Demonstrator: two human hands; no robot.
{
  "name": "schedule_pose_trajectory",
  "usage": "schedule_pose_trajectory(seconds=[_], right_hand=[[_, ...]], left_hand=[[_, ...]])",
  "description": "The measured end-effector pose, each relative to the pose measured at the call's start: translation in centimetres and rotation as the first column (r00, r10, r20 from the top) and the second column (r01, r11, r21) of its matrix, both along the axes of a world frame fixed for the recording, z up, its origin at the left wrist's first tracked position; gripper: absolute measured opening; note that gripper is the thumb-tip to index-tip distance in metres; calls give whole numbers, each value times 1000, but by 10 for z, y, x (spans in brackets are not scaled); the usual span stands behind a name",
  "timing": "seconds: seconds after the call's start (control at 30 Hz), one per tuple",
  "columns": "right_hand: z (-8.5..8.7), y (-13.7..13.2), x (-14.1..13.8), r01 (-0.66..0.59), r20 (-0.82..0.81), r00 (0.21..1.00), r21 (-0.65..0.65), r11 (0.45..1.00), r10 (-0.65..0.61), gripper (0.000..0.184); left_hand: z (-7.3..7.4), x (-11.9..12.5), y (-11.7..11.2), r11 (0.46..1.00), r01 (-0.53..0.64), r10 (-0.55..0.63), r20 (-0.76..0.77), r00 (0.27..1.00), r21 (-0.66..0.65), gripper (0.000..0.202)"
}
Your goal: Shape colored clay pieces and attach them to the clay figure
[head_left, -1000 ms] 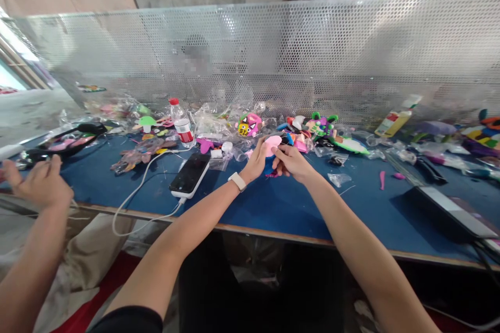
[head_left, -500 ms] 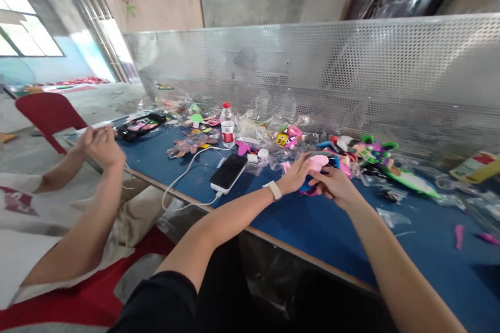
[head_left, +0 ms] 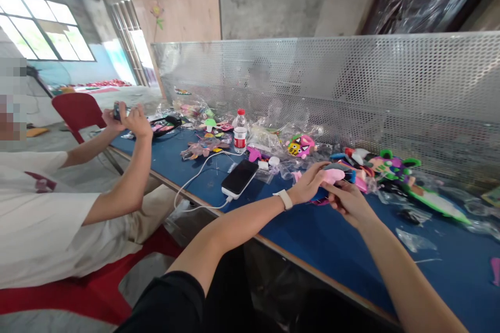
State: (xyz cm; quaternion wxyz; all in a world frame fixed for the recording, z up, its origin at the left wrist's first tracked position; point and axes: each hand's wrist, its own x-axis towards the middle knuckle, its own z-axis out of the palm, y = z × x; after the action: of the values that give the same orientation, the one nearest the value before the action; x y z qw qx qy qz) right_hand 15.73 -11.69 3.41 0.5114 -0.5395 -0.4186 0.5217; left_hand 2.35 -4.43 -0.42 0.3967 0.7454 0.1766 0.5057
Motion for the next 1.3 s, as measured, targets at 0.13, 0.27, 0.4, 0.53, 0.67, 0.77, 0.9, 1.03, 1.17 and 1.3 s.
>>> schedule_pose_trajectory(seconds=[0.13,0.27,0.4,0.53,0.67,0.77,0.9,1.03,1.17,1.3], right_hand=[[0,0,-1,22,14,1000,-19,1000,-22,61],[1,0,-1,13,18,1000,-23,1000,-12,61],[1,-1,-1,2,-2,1000,6,1000,-2,63],[1,-1,-3,8,-36,999,7,1000,-8,66],[0,0,-5,16,-74,997,44,999,-12,69],[-3,0,-5,-11,-74,997,86,996,17,67],[-5,1,-5,-19,-75,997,101,995,27,67],[-4,1,-7,-17,-100,995,105,994,28,66],[-2,0,-8,-3,-131,991,128,992,20,66],[-1,-1,-8,3,-176,984,184,983,30,64]], left_hand=[[1,0,-1,1000,-1,1,-27,1000,7,52],[-1,2,1,1000,-19,18,-52,999,-5,44],[-2,3,1,1000,-22,21,-38,999,-16,43],[-1,3,1,999,-34,33,-33,999,-30,42],[0,1,1,997,-34,31,-55,998,-65,44],[1,0,-1,997,-38,33,-61,998,-73,47],[3,-1,-3,999,-40,37,-59,998,-37,48],[4,-2,-3,998,-48,46,-64,997,-31,49],[4,-3,-4,997,-53,49,-80,996,-56,53],[4,-2,-5,997,-53,49,-65,997,-59,57]])
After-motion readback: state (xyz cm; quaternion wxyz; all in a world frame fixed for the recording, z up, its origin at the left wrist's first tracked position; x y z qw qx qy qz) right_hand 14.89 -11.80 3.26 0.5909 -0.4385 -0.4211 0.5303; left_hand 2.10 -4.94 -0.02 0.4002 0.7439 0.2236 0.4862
